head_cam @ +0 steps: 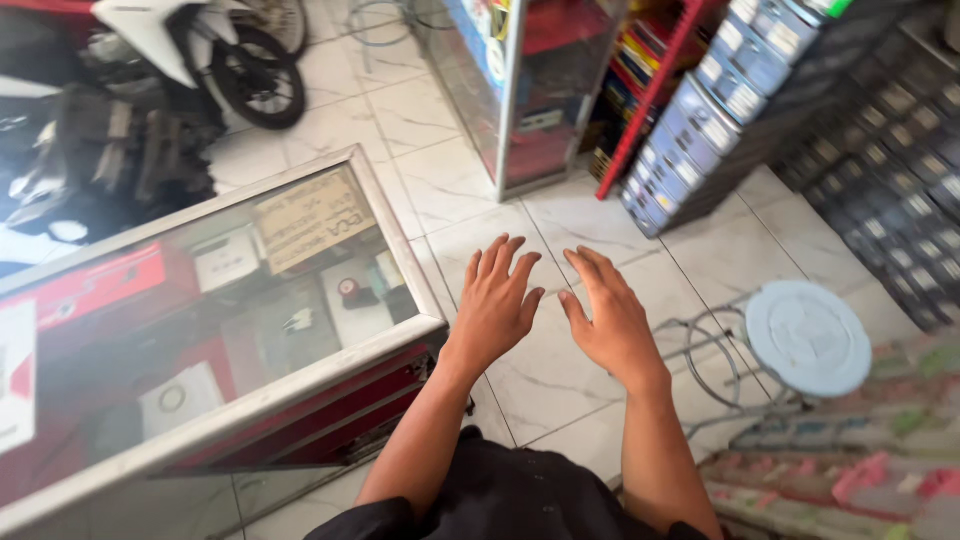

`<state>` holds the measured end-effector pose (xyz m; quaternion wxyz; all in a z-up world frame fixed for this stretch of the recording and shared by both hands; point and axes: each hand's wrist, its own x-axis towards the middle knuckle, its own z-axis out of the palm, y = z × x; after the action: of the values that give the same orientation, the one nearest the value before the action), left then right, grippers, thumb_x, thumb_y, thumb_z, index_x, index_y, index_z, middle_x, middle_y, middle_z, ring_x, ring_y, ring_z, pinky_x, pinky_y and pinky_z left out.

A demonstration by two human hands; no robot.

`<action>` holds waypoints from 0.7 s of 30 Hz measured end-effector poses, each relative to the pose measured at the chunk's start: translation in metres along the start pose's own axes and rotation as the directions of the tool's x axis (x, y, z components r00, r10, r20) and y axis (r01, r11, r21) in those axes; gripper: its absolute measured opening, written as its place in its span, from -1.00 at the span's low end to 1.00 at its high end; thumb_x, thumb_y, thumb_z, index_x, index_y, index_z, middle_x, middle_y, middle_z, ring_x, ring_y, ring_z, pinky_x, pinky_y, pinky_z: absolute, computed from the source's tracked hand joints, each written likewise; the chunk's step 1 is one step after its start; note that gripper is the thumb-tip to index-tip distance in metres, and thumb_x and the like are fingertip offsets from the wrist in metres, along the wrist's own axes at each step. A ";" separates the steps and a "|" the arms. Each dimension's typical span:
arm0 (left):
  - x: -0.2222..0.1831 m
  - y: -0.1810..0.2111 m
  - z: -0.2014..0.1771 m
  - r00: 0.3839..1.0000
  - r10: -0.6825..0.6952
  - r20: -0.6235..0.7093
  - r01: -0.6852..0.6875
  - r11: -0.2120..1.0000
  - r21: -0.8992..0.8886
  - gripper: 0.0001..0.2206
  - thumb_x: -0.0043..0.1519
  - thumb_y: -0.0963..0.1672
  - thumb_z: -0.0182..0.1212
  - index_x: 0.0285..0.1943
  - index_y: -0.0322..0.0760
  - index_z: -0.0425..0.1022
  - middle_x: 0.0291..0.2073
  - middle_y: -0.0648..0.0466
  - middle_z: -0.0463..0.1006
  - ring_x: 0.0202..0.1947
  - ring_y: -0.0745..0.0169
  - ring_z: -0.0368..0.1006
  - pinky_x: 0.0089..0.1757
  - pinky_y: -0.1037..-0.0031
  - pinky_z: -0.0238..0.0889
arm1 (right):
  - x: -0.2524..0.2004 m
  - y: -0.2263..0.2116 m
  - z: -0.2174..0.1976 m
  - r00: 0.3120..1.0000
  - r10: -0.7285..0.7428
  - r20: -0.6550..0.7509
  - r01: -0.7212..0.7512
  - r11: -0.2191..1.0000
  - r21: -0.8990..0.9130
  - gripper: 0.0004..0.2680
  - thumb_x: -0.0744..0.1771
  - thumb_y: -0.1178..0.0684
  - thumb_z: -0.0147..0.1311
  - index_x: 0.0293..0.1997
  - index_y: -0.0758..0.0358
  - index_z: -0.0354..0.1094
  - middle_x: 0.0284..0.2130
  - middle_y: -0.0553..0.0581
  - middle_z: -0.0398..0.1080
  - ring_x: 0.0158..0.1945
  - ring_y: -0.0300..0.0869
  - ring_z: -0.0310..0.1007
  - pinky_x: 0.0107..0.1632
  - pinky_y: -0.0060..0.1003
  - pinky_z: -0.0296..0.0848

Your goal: The person takes various motorcycle parts in small packages from a counter and places them onto a wall-mounted display rack, then gathers more packages from the counter and continues hanging them.

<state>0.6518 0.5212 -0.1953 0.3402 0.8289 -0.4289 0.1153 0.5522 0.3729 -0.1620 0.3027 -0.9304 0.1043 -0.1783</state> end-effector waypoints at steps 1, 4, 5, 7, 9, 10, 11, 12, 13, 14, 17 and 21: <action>-0.003 0.003 -0.003 1.000 -0.015 0.000 0.015 1.000 0.009 -0.62 0.23 -0.15 0.25 0.24 -0.30 0.38 0.30 -0.17 0.33 0.42 -0.26 0.11 0.27 -0.16 0.01 | -0.001 -0.001 0.000 1.000 -0.004 0.015 0.004 1.000 0.021 -0.63 0.33 0.09 0.09 0.32 0.18 0.25 0.29 0.20 0.28 0.29 0.12 0.30 0.23 -0.04 0.33; -0.011 0.010 -0.010 0.999 -0.044 -0.027 0.045 0.998 0.040 -0.62 0.22 -0.15 0.26 0.22 -0.31 0.39 0.30 -0.18 0.33 0.41 -0.26 0.11 0.25 -0.14 0.01 | -0.002 -0.001 0.003 0.996 -0.058 0.069 0.054 0.996 0.067 -0.62 0.32 0.08 0.10 0.31 0.17 0.25 0.28 0.18 0.28 0.30 0.11 0.30 0.24 -0.06 0.33; -0.017 0.013 -0.011 0.998 -0.060 -0.035 0.062 0.997 0.048 -0.62 0.22 -0.14 0.26 0.22 -0.32 0.39 0.30 -0.18 0.32 0.41 -0.26 0.11 0.25 -0.13 0.02 | -0.003 0.000 0.004 0.992 -0.079 0.097 0.071 0.994 0.079 -0.62 0.32 0.08 0.11 0.31 0.17 0.25 0.28 0.18 0.28 0.31 0.10 0.29 0.24 -0.06 0.33; -0.031 0.013 -0.016 0.994 -0.101 -0.031 0.100 0.995 -0.012 -0.64 0.24 -0.14 0.26 0.22 -0.31 0.41 0.31 -0.18 0.32 0.42 -0.26 0.11 0.26 -0.06 0.04 | -0.002 0.003 0.007 0.982 -0.131 0.134 0.116 0.987 0.113 -0.62 0.32 0.08 0.11 0.32 0.18 0.25 0.29 0.18 0.28 0.32 0.11 0.28 0.25 -0.06 0.31; -0.048 0.015 -0.025 0.988 -0.153 -0.032 0.152 0.988 -0.034 -0.65 0.26 -0.13 0.25 0.22 -0.31 0.41 0.31 -0.18 0.32 0.43 -0.25 0.12 0.26 0.00 0.05 | -0.002 0.002 0.012 0.970 -0.173 0.169 0.148 0.978 0.149 -0.62 0.33 0.07 0.11 0.33 0.18 0.25 0.29 0.18 0.28 0.33 0.11 0.28 0.26 -0.07 0.31; -0.057 0.016 -0.031 0.983 -0.182 -0.038 0.181 0.983 -0.025 -0.65 0.26 -0.13 0.25 0.22 -0.32 0.41 0.31 -0.18 0.32 0.43 -0.25 0.12 0.27 0.01 0.06 | -0.001 0.000 0.013 0.965 -0.190 0.181 0.160 0.973 0.166 -0.62 0.34 0.06 0.11 0.33 0.18 0.25 0.29 0.18 0.28 0.32 0.10 0.29 0.26 -0.08 0.32; -0.065 0.017 -0.038 0.977 -0.208 -0.045 0.207 0.978 -0.017 -0.65 0.27 -0.13 0.25 0.22 -0.32 0.41 0.31 -0.18 0.33 0.43 -0.24 0.12 0.27 0.03 0.06 | 0.000 -0.004 0.016 0.959 -0.208 0.191 0.174 0.968 0.182 -0.63 0.34 0.06 0.11 0.33 0.19 0.25 0.29 0.18 0.28 0.32 0.10 0.29 0.27 -0.09 0.32; -0.071 0.016 -0.045 0.968 -0.240 -0.070 0.241 0.971 0.004 -0.65 0.26 -0.13 0.25 0.22 -0.32 0.41 0.31 -0.18 0.33 0.43 -0.24 0.13 0.27 0.03 0.05 | 0.001 -0.009 0.021 0.949 -0.236 0.207 0.192 0.959 0.209 -0.63 0.34 0.06 0.11 0.32 0.19 0.26 0.29 0.18 0.29 0.32 0.09 0.30 0.26 -0.09 0.32; -0.077 0.015 -0.052 0.958 -0.270 -0.093 0.273 0.962 0.019 -0.64 0.25 -0.13 0.25 0.21 -0.32 0.41 0.30 -0.18 0.33 0.42 -0.24 0.13 0.27 0.03 0.05 | 0.000 -0.015 0.023 0.940 -0.259 0.224 0.207 0.950 0.233 -0.64 0.34 0.07 0.11 0.31 0.19 0.27 0.28 0.18 0.30 0.31 0.09 0.31 0.26 -0.10 0.32; -0.083 0.015 -0.058 0.947 -0.300 -0.117 0.305 0.952 0.034 -0.64 0.24 -0.13 0.25 0.21 -0.31 0.41 0.29 -0.18 0.33 0.42 -0.24 0.13 0.27 0.03 0.04 | -0.001 -0.021 0.025 0.929 -0.282 0.240 0.220 0.941 0.257 -0.64 0.34 0.07 0.11 0.30 0.19 0.28 0.28 0.18 0.31 0.31 0.09 0.32 0.25 -0.10 0.32; -0.104 0.014 -0.071 0.913 -0.369 -0.176 0.381 0.924 0.038 -0.65 0.25 -0.13 0.26 0.21 -0.31 0.41 0.28 -0.15 0.35 0.39 -0.23 0.15 0.28 0.04 0.04 | -0.003 -0.040 0.032 0.896 -0.370 0.244 0.281 0.900 0.334 -0.66 0.34 0.10 0.11 0.28 0.20 0.31 0.24 0.17 0.37 0.29 0.06 0.37 0.26 -0.14 0.35; -0.133 0.011 -0.089 0.869 -0.427 -0.252 0.454 0.889 0.059 -0.64 0.22 -0.14 0.27 0.19 -0.32 0.41 0.28 -0.15 0.35 0.39 -0.23 0.16 0.28 0.04 0.02 | -0.007 -0.071 0.046 0.853 -0.456 0.254 0.331 0.849 0.412 -0.68 0.34 0.13 0.11 0.26 0.22 0.33 0.21 0.19 0.39 0.28 0.07 0.40 0.26 -0.14 0.36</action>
<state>0.5710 0.6599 -0.1883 0.3565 0.9040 -0.1781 0.1551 0.5698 0.4555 -0.1562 0.4342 -0.8783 -0.1797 -0.0885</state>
